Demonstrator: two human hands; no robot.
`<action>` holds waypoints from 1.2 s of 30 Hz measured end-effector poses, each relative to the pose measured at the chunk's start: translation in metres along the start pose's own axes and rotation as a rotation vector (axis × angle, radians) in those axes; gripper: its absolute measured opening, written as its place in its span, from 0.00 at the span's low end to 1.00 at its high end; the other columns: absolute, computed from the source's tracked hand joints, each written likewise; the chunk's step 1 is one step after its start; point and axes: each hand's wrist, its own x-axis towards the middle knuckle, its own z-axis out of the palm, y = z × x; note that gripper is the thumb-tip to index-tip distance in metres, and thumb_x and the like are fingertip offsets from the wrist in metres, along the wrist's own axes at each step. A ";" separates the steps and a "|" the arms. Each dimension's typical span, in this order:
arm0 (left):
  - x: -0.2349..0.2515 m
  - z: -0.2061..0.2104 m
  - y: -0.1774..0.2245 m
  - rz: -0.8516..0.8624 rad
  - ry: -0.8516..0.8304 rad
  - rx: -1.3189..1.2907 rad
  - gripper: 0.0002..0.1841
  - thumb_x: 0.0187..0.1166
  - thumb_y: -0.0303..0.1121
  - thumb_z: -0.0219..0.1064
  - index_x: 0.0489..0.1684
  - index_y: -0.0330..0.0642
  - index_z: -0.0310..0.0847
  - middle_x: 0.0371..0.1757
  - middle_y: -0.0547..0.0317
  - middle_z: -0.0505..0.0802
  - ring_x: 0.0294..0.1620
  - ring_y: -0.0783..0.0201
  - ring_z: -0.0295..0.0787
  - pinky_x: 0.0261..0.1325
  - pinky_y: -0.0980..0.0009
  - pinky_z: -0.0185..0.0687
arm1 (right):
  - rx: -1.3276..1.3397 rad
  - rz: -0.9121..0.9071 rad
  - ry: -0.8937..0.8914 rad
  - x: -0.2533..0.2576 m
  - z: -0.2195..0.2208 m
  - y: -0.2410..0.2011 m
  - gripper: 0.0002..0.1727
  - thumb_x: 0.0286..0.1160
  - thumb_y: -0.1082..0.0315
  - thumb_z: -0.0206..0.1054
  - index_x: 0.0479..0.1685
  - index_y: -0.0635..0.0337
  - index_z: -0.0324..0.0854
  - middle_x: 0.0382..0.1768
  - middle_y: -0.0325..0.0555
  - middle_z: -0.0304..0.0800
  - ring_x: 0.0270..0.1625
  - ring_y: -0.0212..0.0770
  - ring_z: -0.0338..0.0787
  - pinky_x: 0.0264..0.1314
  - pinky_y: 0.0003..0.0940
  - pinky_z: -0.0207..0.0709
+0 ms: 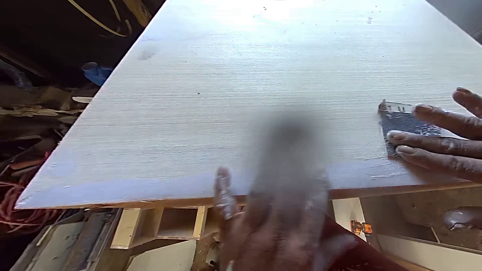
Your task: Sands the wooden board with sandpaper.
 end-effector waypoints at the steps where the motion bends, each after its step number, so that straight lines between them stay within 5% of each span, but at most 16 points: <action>1: 0.008 0.002 0.008 0.040 -0.003 -0.011 0.38 0.72 0.73 0.61 0.75 0.59 0.83 0.80 0.52 0.83 0.84 0.41 0.72 0.82 0.24 0.43 | -0.016 0.012 0.010 -0.002 -0.001 0.001 0.43 0.78 0.26 0.45 0.82 0.44 0.78 0.87 0.36 0.71 0.94 0.57 0.55 0.93 0.73 0.34; 5: 0.021 0.012 0.011 0.075 -0.004 -0.004 0.37 0.72 0.74 0.60 0.74 0.62 0.84 0.85 0.55 0.78 0.85 0.45 0.72 0.83 0.26 0.50 | 0.012 -0.015 0.056 0.004 0.008 0.005 0.47 0.77 0.24 0.45 0.85 0.48 0.74 0.88 0.38 0.69 0.94 0.54 0.55 0.95 0.69 0.33; 9: 0.014 0.004 0.007 0.006 -0.025 0.049 0.40 0.69 0.76 0.61 0.71 0.58 0.87 0.81 0.43 0.80 0.84 0.38 0.72 0.82 0.26 0.50 | 0.017 -0.010 0.055 0.004 0.012 0.006 0.48 0.77 0.24 0.44 0.86 0.49 0.71 0.88 0.39 0.68 0.95 0.54 0.54 0.95 0.69 0.33; 14: 0.018 0.007 0.027 0.066 -0.007 -0.014 0.37 0.73 0.74 0.58 0.70 0.60 0.87 0.82 0.54 0.81 0.84 0.46 0.74 0.82 0.30 0.54 | 0.025 -0.012 0.067 0.002 0.013 0.007 0.49 0.75 0.23 0.45 0.88 0.47 0.70 0.90 0.38 0.65 0.95 0.53 0.53 0.95 0.69 0.34; 20: 0.016 0.007 0.030 0.060 -0.027 0.024 0.38 0.73 0.75 0.58 0.74 0.61 0.84 0.82 0.50 0.81 0.84 0.43 0.73 0.82 0.28 0.54 | 0.065 -0.092 0.078 0.000 0.012 0.010 0.45 0.78 0.26 0.46 0.85 0.46 0.73 0.88 0.36 0.68 0.95 0.52 0.54 0.95 0.70 0.32; 25: -0.011 -0.011 -0.014 -0.135 -0.024 0.136 0.41 0.66 0.76 0.64 0.70 0.58 0.87 0.80 0.51 0.83 0.83 0.44 0.75 0.83 0.28 0.54 | 0.117 -0.148 0.021 0.014 0.015 0.000 0.46 0.76 0.24 0.45 0.90 0.39 0.65 0.90 0.33 0.66 0.95 0.51 0.53 0.93 0.74 0.32; 30: -0.054 -0.044 -0.077 -0.424 0.038 0.323 0.47 0.63 0.79 0.61 0.75 0.52 0.83 0.84 0.50 0.78 0.88 0.44 0.67 0.86 0.31 0.51 | 0.136 -0.265 0.005 0.077 0.024 -0.027 0.49 0.75 0.23 0.45 0.91 0.43 0.63 0.89 0.38 0.68 0.94 0.53 0.57 0.91 0.75 0.36; 33: -0.058 -0.034 -0.070 -0.372 0.103 0.280 0.45 0.63 0.77 0.66 0.73 0.51 0.85 0.82 0.45 0.80 0.87 0.41 0.68 0.86 0.28 0.48 | 0.102 -0.336 0.035 0.138 0.027 -0.056 0.47 0.76 0.23 0.41 0.88 0.41 0.69 0.88 0.35 0.69 0.93 0.50 0.59 0.91 0.74 0.39; 36: -0.047 -0.020 -0.055 -0.263 0.148 0.168 0.38 0.66 0.73 0.67 0.69 0.58 0.88 0.79 0.54 0.84 0.84 0.47 0.74 0.84 0.26 0.49 | 0.105 -0.384 0.078 0.177 0.026 -0.072 0.42 0.76 0.26 0.46 0.82 0.39 0.77 0.86 0.34 0.71 0.94 0.50 0.58 0.92 0.73 0.38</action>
